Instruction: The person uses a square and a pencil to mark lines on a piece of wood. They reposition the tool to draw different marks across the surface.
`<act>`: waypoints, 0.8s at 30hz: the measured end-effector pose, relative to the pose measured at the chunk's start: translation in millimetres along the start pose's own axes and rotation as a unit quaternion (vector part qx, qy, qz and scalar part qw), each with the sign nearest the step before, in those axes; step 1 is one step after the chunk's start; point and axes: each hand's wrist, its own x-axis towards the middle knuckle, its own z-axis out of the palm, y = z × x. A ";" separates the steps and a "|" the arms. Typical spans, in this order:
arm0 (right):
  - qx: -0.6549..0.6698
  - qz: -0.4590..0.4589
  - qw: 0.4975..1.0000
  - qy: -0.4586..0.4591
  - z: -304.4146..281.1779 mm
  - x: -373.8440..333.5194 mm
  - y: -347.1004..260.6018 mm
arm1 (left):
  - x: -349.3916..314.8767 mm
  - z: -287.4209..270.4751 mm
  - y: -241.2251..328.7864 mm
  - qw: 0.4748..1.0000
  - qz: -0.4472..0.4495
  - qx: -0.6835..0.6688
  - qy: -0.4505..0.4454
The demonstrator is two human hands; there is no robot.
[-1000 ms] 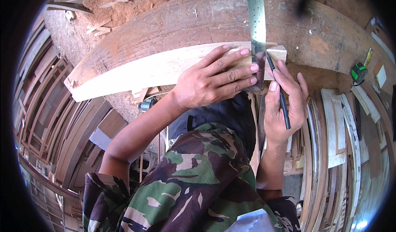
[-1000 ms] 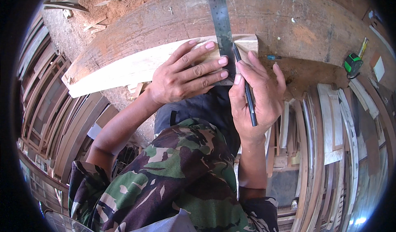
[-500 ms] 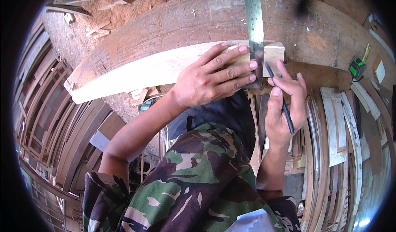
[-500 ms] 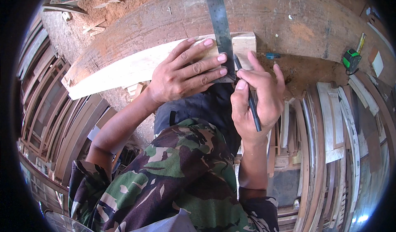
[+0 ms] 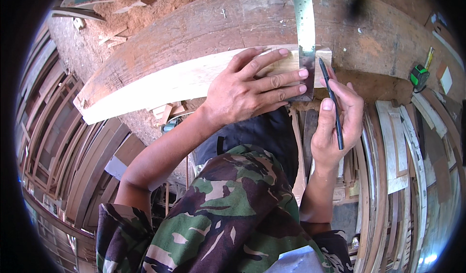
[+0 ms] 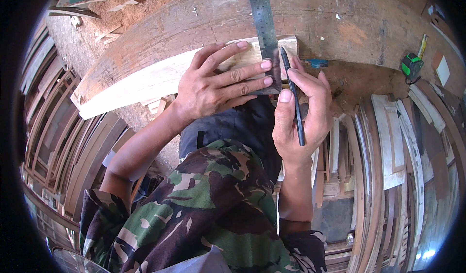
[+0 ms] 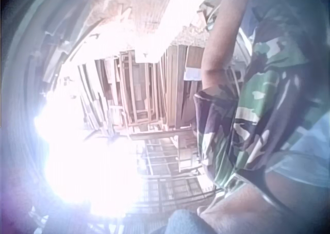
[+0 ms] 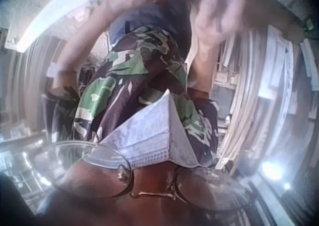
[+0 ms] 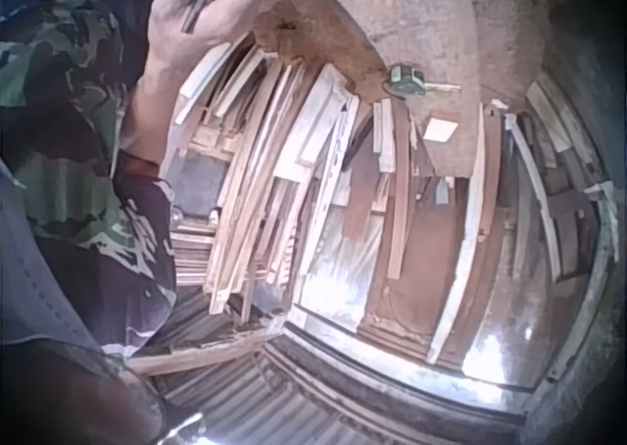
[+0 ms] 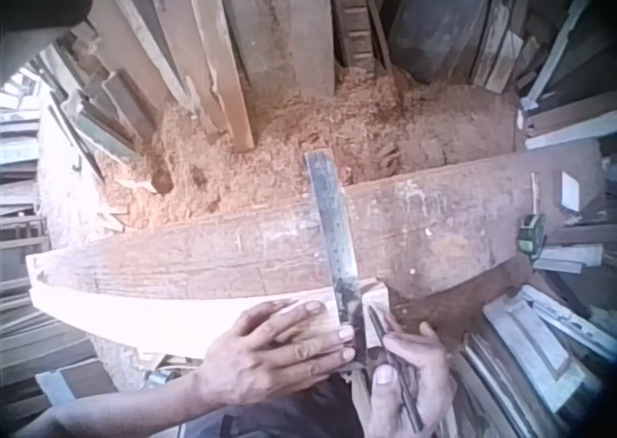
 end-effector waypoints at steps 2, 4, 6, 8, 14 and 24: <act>0.008 0.003 1.000 0.006 0.4 0.0 0.9 | -0.5 1.6 0.5 1.000 0.000 0.006 0.004; 0.000 0.002 1.000 -0.003 0.4 1.3 -0.3 | -1.4 2.1 0.7 1.000 0.000 0.012 0.005; -0.002 0.007 1.000 0.006 1.7 1.5 -0.4 | -1.0 2.1 0.1 1.000 0.003 0.016 0.004; 0.003 0.018 0.999 0.030 4.7 1.2 1.3 | -1.7 2.8 0.2 1.000 0.002 0.018 0.003; -0.055 0.011 0.998 0.015 -0.6 6.7 -7.8 | -1.2 3.7 0.7 1.000 0.006 0.024 0.003; -0.191 0.063 0.977 -0.076 -31.5 -25.4 -20.7 | -1.5 -0.3 -1.9 1.000 0.010 0.008 0.017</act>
